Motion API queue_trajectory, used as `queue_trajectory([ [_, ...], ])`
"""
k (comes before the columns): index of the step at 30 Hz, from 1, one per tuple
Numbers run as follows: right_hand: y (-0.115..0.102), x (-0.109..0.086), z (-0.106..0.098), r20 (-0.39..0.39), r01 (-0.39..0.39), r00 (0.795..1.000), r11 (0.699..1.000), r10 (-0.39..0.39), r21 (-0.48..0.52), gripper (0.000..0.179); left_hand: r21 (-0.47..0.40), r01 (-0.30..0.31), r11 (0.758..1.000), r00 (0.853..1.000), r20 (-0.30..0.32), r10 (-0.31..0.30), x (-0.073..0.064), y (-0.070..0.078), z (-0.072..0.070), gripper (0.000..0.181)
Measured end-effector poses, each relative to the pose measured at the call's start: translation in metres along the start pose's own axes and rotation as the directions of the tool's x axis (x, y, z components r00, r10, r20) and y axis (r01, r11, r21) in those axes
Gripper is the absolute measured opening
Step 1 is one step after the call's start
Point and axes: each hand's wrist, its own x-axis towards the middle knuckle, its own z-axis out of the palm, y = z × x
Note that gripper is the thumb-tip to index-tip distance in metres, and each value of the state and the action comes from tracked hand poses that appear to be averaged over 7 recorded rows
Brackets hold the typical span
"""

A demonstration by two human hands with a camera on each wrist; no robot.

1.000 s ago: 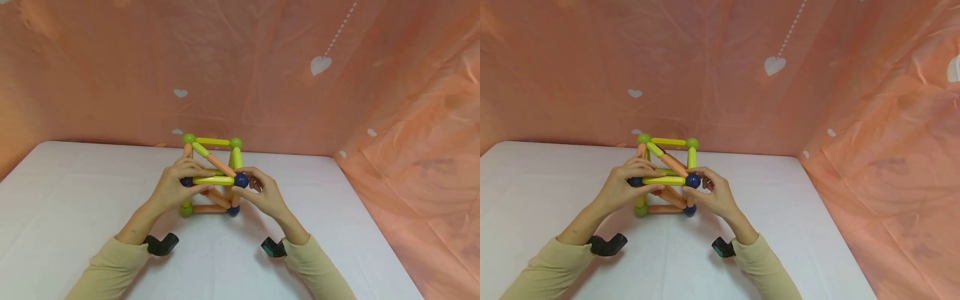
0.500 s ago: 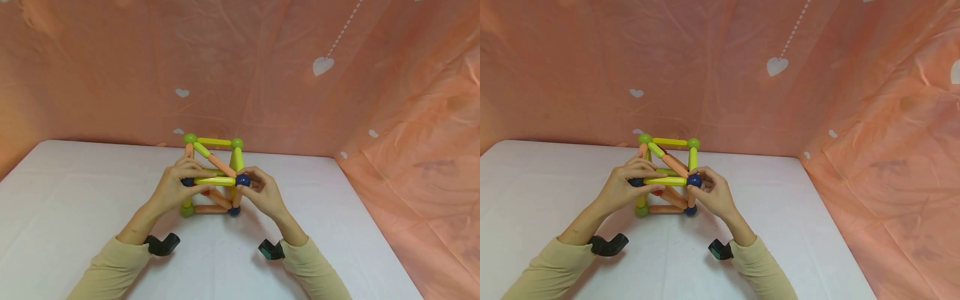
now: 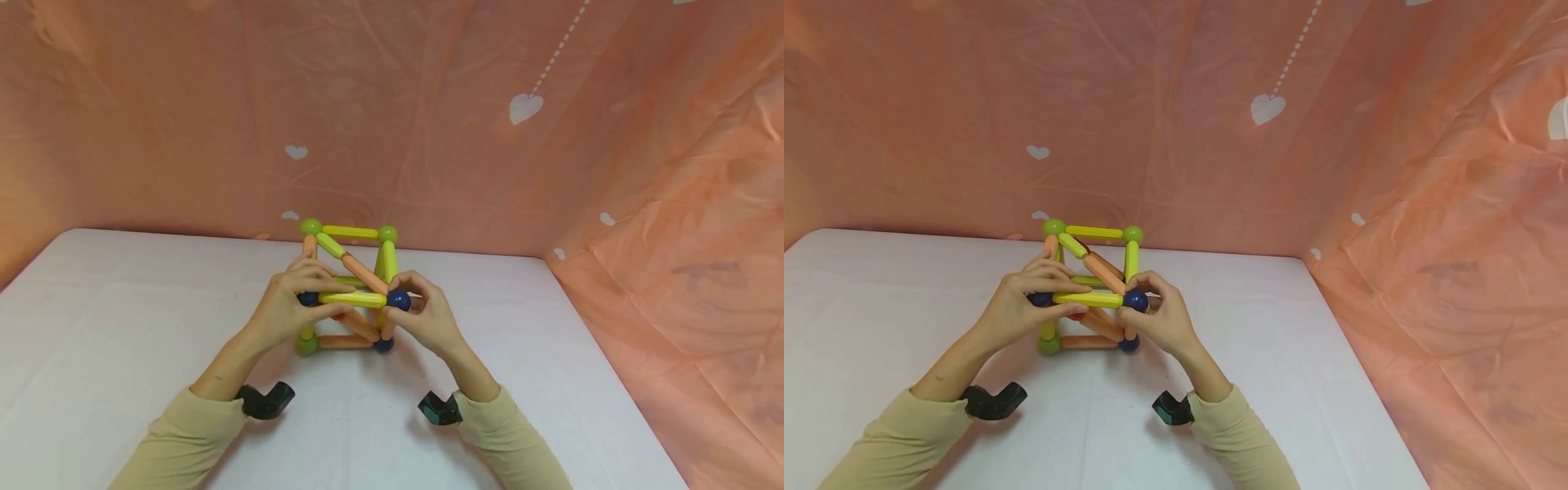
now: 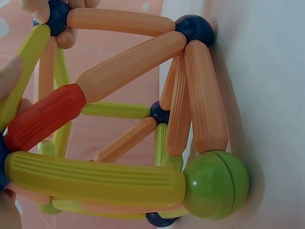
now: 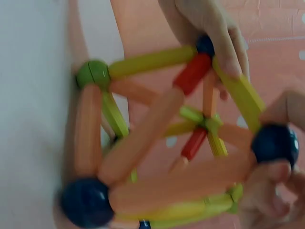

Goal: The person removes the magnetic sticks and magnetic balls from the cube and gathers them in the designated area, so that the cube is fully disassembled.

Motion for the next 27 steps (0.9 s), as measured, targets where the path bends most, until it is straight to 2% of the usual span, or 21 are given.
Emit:
queue_trajectory([
  [7, -0.001, -0.005, 0.012, -0.156, -0.050, 0.986, 0.997, 0.058, 0.054, 0.029, -0.005, 0.005, 1.000, 1.000, -0.005, -0.006, 0.000, -0.001, 0.001, 0.029],
  [11, 0.000, -0.006, 0.015, -0.187, -0.091, 0.976, 0.988, 0.113, 0.122, 0.030, -0.015, 0.005, 1.000, 1.000, -0.012, -0.005, 0.000, -0.001, 0.002, 0.029],
  [16, 0.000, -0.006, 0.016, -0.192, -0.126, 0.969, 0.980, 0.155, 0.153, 0.032, -0.020, 0.015, 1.000, 1.000, -0.015, -0.015, 0.000, 0.000, 0.001, 0.029],
  [20, 0.000, -0.007, 0.016, -0.160, -0.144, 0.972, 0.972, 0.174, 0.185, 0.034, -0.013, 0.005, 1.000, 1.000, -0.014, -0.005, 0.000, 0.000, 0.002, 0.029],
  [27, 0.001, -0.009, 0.013, -0.123, -0.138, 0.979, 0.974, 0.162, 0.181, 0.033, -0.013, 0.019, 1.000, 1.000, -0.006, -0.019, 0.002, 0.000, 0.002, 0.029],
])
